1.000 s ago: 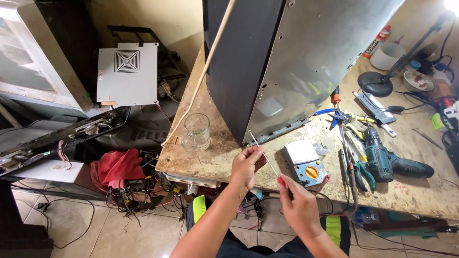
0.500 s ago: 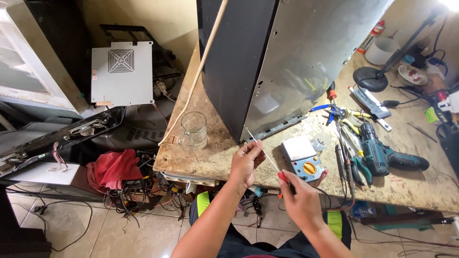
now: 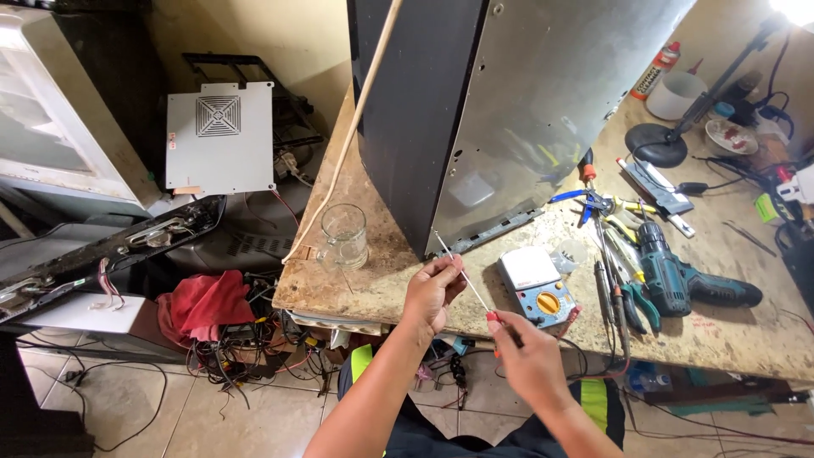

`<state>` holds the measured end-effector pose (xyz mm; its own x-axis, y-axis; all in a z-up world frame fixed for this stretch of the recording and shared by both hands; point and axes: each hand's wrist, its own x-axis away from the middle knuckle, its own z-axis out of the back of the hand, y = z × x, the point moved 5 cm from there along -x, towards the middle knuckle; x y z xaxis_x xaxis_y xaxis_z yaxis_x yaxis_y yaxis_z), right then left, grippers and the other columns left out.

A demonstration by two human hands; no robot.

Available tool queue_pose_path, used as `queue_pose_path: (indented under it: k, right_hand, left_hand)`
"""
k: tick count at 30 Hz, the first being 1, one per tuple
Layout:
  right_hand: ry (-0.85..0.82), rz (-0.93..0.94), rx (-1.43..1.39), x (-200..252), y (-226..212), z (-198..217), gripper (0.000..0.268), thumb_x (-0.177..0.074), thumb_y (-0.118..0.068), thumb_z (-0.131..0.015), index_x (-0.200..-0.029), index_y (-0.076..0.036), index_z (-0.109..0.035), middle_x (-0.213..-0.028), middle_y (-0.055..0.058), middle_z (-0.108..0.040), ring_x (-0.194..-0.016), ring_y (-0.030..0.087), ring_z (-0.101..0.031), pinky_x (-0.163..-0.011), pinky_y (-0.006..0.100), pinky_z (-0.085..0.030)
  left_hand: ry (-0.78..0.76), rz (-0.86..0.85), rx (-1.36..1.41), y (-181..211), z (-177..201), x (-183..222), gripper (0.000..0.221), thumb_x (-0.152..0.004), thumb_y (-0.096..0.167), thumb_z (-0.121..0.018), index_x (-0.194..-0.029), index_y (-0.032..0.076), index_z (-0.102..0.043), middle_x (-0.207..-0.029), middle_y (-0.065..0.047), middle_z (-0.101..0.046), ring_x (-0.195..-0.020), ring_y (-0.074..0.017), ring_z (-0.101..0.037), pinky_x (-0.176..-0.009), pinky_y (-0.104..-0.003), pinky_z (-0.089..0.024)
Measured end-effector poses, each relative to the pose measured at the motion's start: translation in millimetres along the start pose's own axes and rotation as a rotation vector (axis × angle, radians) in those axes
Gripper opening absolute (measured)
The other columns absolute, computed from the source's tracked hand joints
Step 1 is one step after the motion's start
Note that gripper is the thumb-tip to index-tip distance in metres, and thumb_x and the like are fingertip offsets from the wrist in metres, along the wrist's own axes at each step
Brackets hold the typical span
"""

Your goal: The person is removing the back panel of an electronic device by unscrewing several screws with a manual screwdriver.

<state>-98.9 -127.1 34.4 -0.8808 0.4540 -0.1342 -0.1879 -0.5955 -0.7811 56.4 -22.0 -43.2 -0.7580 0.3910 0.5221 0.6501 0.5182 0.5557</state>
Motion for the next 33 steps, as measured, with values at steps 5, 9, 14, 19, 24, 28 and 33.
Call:
queue_pose_path:
  k: [5,9,14,19,24,28,33]
  right_hand:
    - [-0.311,-0.795,-1.028,-1,30,-15,0.034,-0.097,-0.015,-0.063,-0.128,0.001,-0.065,-0.070,0.006,-0.048,-0.039,0.008,-0.028,-0.034,0.021,-0.014]
    - [-0.060,-0.050,-0.059,1,20,1,0.032,-0.098,-0.014,-0.064,-0.128,-0.004,-0.068,-0.075,0.010,-0.067,-0.047,0.013,-0.052,-0.039,0.024,-0.044]
    - [0.155,0.496,0.389,7,-12,-1,0.033,-0.097,-0.022,-0.065,-0.124,-0.004,-0.069,-0.094,0.008,-0.078,-0.066,0.019,-0.075,-0.052,0.033,-0.063]
    - [-0.402,-0.869,-1.224,-3,71,-34,0.020,-0.102,-0.026,-0.058,-0.108,-0.010,-0.047,-0.073,0.001,-0.044,-0.041,0.004,-0.026,-0.037,0.021,-0.011]
    - [-0.041,-0.139,-0.226,1,42,-5,0.034,-0.096,-0.016,-0.066,-0.128,-0.005,-0.067,-0.088,0.012,-0.067,-0.058,0.018,-0.055,-0.044,0.030,-0.042]
    - [0.141,0.356,0.275,9,29,-12,0.034,-0.097,-0.027,-0.065,-0.123,-0.006,-0.071,-0.113,0.009,-0.079,-0.097,0.023,-0.078,-0.074,0.037,-0.066]
    - [-0.363,-0.708,-0.992,-1,52,-25,0.022,-0.101,-0.016,-0.063,-0.113,0.002,-0.066,-0.063,0.004,-0.054,-0.040,0.009,-0.033,-0.033,0.021,-0.019]
  left_hand:
    - [0.021,0.012,-0.019,-1,-1,1,0.021,-0.084,0.007,-0.084,-0.098,0.007,-0.068,-0.090,-0.009,-0.073,-0.078,-0.0189,-0.069,-0.077,-0.029,-0.064]
    - [0.048,-0.010,-0.029,-2,-2,-2,0.020,-0.085,0.004,-0.083,-0.096,0.008,-0.067,-0.092,-0.009,-0.073,-0.077,-0.0175,-0.069,-0.076,-0.028,-0.064]
    - [0.063,-0.013,-0.035,0,-2,-1,0.020,-0.084,0.005,-0.083,-0.095,0.010,-0.067,-0.096,-0.008,-0.074,-0.078,-0.0164,-0.068,-0.076,-0.027,-0.064]
    - [0.061,-0.029,-0.049,-2,-4,-1,0.025,-0.084,0.007,-0.085,-0.084,0.015,-0.061,-0.089,-0.002,-0.071,-0.074,-0.0131,-0.064,-0.074,-0.025,-0.062]
    - [0.085,-0.032,-0.013,-6,-3,-5,0.023,-0.083,0.003,-0.085,-0.086,0.011,-0.064,-0.089,-0.006,-0.072,-0.072,-0.0143,-0.064,-0.071,-0.025,-0.061]
    - [0.076,-0.005,-0.043,0,-8,6,0.019,-0.086,0.006,-0.083,-0.091,0.011,-0.066,-0.088,-0.003,-0.069,-0.075,-0.0142,-0.064,-0.075,-0.027,-0.060]
    - [-0.046,0.014,0.047,-15,9,-19,0.017,-0.089,0.004,-0.079,-0.092,0.014,-0.065,-0.087,-0.003,-0.070,-0.080,-0.0154,-0.067,-0.081,-0.032,-0.064]
